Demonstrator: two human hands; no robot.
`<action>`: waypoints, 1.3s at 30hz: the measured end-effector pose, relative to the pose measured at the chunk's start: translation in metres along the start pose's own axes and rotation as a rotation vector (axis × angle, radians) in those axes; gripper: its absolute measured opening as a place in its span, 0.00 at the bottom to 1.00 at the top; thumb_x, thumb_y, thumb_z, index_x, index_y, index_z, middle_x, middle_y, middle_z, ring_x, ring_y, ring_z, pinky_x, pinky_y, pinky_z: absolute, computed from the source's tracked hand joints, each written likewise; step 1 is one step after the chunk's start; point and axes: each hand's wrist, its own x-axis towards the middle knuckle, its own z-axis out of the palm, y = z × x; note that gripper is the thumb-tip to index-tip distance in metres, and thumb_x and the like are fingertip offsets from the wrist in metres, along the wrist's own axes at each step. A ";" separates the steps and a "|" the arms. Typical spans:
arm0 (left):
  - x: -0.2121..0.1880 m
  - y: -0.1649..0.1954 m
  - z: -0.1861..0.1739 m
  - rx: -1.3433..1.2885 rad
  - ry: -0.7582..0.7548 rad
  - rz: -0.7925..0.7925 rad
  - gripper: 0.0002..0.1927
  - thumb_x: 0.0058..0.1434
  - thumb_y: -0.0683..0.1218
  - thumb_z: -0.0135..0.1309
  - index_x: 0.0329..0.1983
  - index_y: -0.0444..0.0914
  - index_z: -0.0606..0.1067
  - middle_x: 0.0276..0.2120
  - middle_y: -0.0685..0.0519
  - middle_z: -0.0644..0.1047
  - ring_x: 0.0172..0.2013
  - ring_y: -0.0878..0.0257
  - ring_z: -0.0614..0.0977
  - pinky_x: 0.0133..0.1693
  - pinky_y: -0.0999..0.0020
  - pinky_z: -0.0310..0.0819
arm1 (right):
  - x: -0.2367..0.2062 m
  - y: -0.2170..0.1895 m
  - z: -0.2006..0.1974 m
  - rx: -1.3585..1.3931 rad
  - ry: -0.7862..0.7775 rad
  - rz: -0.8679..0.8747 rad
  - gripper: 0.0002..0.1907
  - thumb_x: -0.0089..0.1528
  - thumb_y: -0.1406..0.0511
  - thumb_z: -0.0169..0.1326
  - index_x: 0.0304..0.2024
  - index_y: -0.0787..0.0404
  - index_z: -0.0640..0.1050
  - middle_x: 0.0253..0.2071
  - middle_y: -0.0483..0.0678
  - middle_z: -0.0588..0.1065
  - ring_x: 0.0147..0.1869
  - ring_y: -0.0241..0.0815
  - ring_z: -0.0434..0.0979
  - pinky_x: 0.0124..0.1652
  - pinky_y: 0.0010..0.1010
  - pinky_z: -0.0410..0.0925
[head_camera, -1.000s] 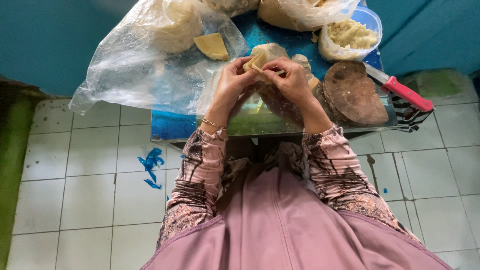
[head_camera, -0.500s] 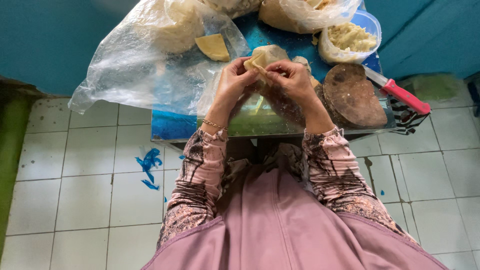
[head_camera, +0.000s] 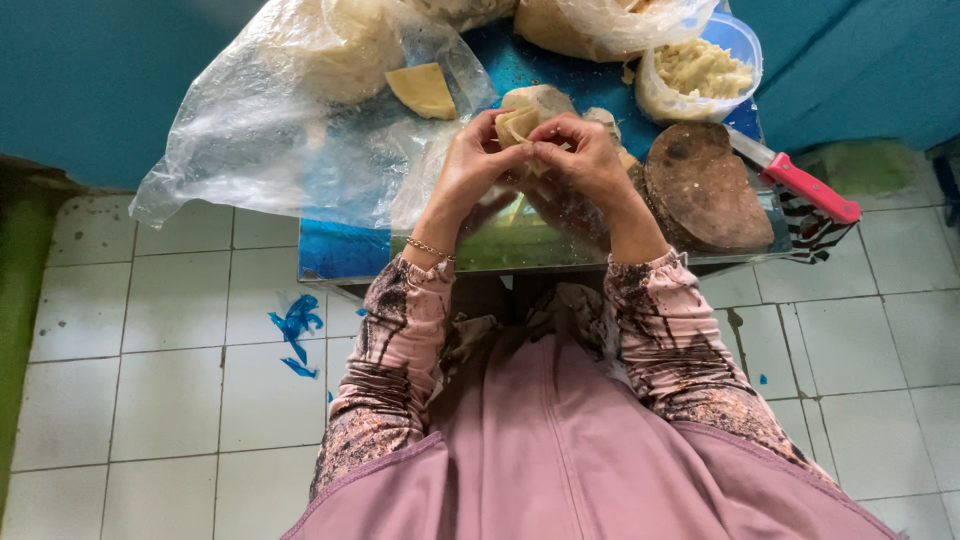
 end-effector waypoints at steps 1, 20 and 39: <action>0.000 0.000 0.000 0.009 -0.004 0.003 0.26 0.58 0.37 0.65 0.60 0.32 0.72 0.45 0.50 0.81 0.44 0.67 0.82 0.44 0.72 0.80 | 0.000 0.000 0.000 -0.015 0.001 -0.005 0.07 0.66 0.68 0.61 0.44 0.65 0.82 0.43 0.41 0.77 0.44 0.29 0.76 0.43 0.21 0.70; 0.005 -0.007 -0.002 -0.102 -0.002 -0.021 0.25 0.55 0.32 0.55 0.58 0.32 0.72 0.42 0.50 0.81 0.40 0.64 0.83 0.41 0.69 0.82 | 0.009 0.034 -0.002 0.278 0.027 0.151 0.07 0.69 0.65 0.60 0.46 0.61 0.77 0.40 0.42 0.76 0.41 0.31 0.76 0.41 0.25 0.70; -0.023 0.003 -0.022 -0.544 0.226 0.162 0.24 0.60 0.32 0.55 0.60 0.33 0.72 0.46 0.50 0.80 0.44 0.65 0.81 0.49 0.68 0.79 | -0.020 -0.011 0.000 -0.839 0.097 -0.429 0.12 0.58 0.69 0.66 0.44 0.59 0.81 0.48 0.53 0.78 0.52 0.55 0.78 0.50 0.42 0.71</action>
